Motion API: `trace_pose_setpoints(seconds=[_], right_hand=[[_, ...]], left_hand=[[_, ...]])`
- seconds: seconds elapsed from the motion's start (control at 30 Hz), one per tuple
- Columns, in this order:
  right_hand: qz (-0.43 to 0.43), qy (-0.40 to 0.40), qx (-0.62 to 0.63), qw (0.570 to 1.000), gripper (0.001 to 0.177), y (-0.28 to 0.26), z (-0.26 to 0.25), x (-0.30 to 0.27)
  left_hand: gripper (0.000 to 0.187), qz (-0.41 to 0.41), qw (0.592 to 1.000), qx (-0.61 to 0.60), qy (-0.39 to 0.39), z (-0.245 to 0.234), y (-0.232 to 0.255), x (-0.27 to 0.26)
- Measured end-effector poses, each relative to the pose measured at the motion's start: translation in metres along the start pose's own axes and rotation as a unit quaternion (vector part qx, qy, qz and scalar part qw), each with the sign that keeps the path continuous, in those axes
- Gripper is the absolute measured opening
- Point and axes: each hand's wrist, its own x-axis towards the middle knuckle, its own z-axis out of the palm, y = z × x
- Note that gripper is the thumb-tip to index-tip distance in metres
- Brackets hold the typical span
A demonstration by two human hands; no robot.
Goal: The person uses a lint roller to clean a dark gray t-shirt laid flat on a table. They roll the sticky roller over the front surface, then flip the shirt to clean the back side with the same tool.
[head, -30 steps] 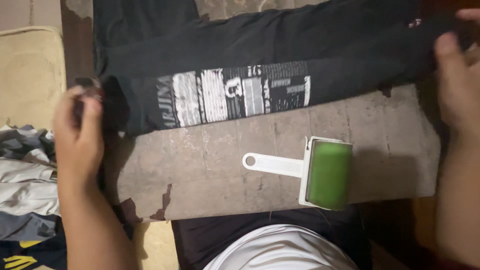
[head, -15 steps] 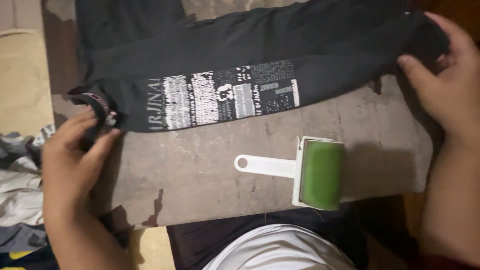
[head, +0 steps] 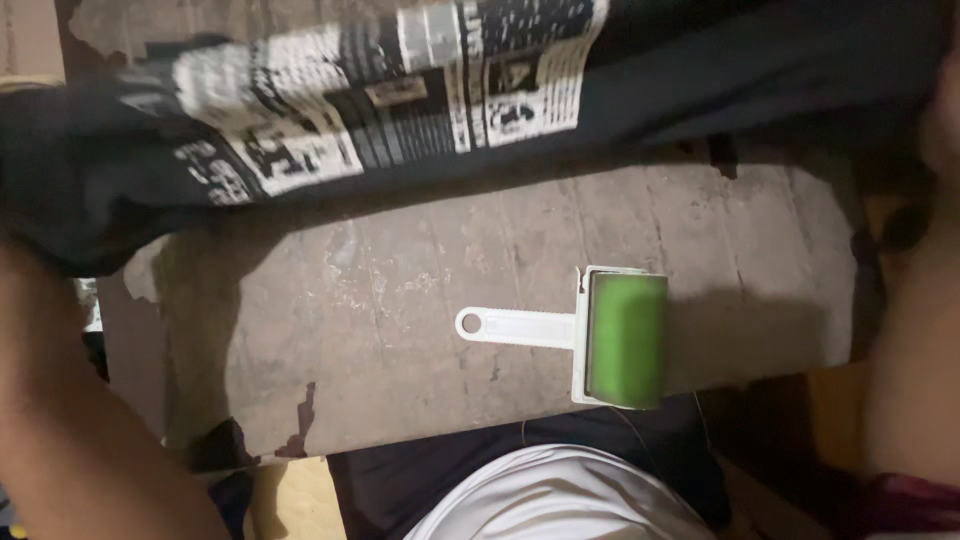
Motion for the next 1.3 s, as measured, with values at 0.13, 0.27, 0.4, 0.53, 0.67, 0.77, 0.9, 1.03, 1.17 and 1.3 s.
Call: trace_pose_setpoints(seconds=[0.13,0.27,0.4,0.53,0.67,0.77,0.9,1.03,1.17,1.3], right_hand=[[0.019,-0.001,-0.008,1.0,0.05,0.005,-0.004,-0.002],[0.08,-0.045,-0.056,0.994,0.056,0.013,-0.012,-0.005],[0.147,-0.129,-0.136,0.971,0.063,0.013,-0.025,-0.015],[0.157,-0.205,-0.221,0.94,0.078,-0.001,-0.023,-0.031],[0.055,-0.3,-0.255,0.918,0.096,-0.026,-0.004,-0.025],[0.039,-0.318,-0.286,0.903,0.109,-0.046,0.019,-0.016],[0.037,-0.317,-0.32,0.892,0.091,-0.061,0.049,-0.009],[0.028,-0.321,-0.222,0.92,0.072,-0.051,0.061,0.012],[-0.083,-0.148,-0.277,0.946,0.045,-0.006,0.062,0.053],[-0.104,-0.065,-0.116,0.986,0.024,0.037,0.059,0.084]], left_hand=[[0.048,-0.025,0.999,-0.016,0.015,0.0,-0.002,0.0],[0.044,-0.054,0.985,0.14,0.087,0.012,0.001,-0.016],[0.052,-0.044,0.973,0.205,0.1,0.022,0.008,-0.054],[0.063,-0.043,0.929,0.36,0.079,0.034,0.012,-0.076],[0.064,0.011,0.899,0.437,0.028,0.045,0.013,-0.068],[0.056,0.003,0.946,0.324,0.017,0.054,0.013,-0.051],[0.051,0.043,0.933,0.356,0.007,0.063,0.007,-0.023],[0.044,0.059,0.949,0.311,0.004,0.062,-0.012,0.005],[0.038,0.164,0.966,0.197,0.033,0.049,-0.036,0.059],[0.033,0.144,0.982,0.013,0.123,0.041,-0.05,0.1]])
